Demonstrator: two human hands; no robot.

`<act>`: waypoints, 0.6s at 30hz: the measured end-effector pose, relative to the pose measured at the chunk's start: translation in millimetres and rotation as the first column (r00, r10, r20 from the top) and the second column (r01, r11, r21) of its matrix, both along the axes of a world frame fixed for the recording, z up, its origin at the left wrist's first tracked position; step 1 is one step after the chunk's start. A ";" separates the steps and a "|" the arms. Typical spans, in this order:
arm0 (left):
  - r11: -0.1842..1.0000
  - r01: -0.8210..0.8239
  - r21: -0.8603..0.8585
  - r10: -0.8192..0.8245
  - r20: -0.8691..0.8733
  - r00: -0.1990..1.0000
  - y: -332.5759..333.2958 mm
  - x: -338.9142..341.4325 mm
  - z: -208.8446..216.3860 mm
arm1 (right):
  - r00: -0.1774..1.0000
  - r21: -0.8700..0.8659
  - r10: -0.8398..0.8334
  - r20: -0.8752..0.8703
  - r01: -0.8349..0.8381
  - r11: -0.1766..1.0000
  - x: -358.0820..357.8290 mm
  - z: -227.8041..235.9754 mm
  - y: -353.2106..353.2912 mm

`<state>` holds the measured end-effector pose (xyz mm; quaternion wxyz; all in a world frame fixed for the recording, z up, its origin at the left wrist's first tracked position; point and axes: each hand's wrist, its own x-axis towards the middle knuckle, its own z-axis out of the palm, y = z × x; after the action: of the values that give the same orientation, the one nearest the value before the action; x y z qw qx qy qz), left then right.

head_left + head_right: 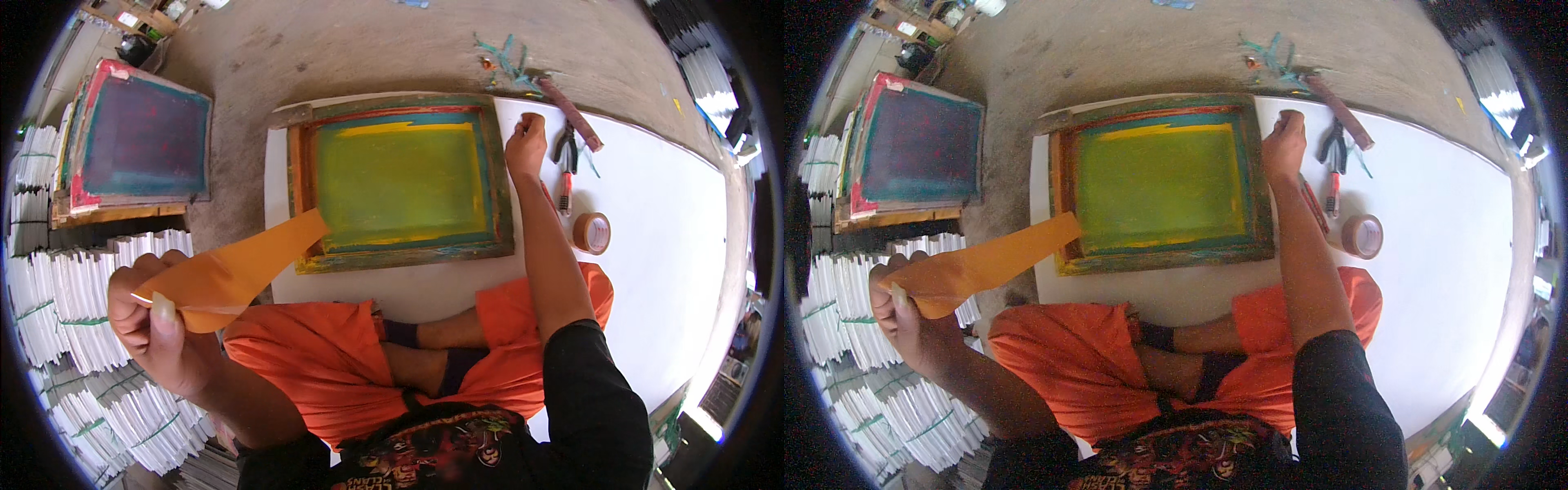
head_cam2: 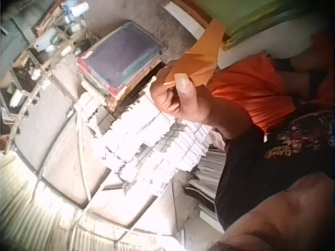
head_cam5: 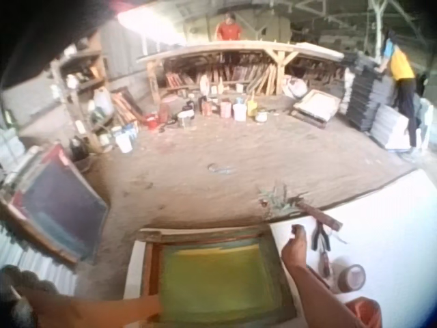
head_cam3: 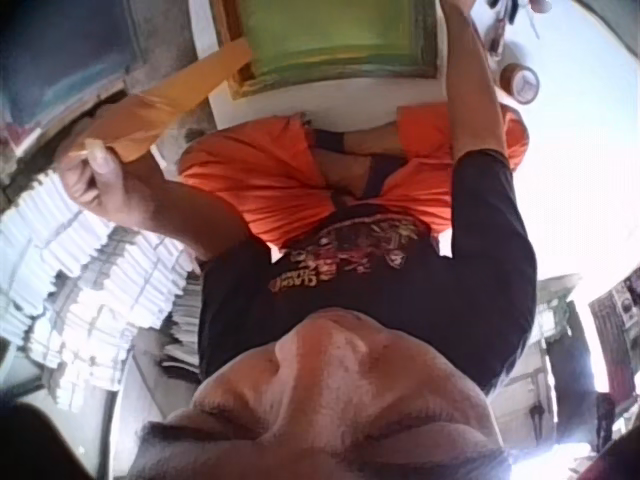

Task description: The person sits on the floor and applies orange masking tape to the edges of a rectangular screen printing frame. They smooth the tape along the frame's perimeter, tear off sections, and reposition the frame to access different sides.

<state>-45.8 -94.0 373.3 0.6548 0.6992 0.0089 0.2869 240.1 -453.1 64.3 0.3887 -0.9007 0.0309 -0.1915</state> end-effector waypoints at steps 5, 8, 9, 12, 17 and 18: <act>0.997 0.066 -0.038 -0.065 0.020 0.998 -28.7 16.1 1.5 | 0.986 -0.145 0.151 -0.067 -0.160 0.976 -17.1 -0.7 5.6; 0.996 0.083 -0.046 -0.082 0.022 0.996 -40.3 22.7 -2.1 | 0.789 -0.185 0.477 -0.386 -0.573 0.798 -69.1 -15.2 18.4; 0.993 0.094 -0.069 -0.093 0.022 0.995 -42.9 23.9 -1.8 | 0.721 -0.180 0.595 -0.355 -0.677 0.713 -86.7 -18.5 20.7; 0.994 0.087 -0.064 -0.086 0.027 0.996 -45.4 23.1 -1.1 | 0.719 -0.167 0.522 -0.459 -0.647 0.744 -118.1 -12.0 35.9; 0.992 0.104 -0.067 -0.101 0.038 0.994 -40.9 19.5 -6.6 | 0.787 -0.336 0.513 -0.343 -0.612 0.716 -124.9 -35.1 33.8; 0.994 0.094 -0.062 -0.092 0.045 0.995 -38.9 17.3 -8.4 | 0.791 -0.381 0.530 -0.306 -0.612 0.693 -125.8 -34.1 36.4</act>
<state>-28.5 -133.0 364.8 0.6897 0.6711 -0.0284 0.2704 114.4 -416.7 30.2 0.1994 -0.9435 -0.2644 0.0161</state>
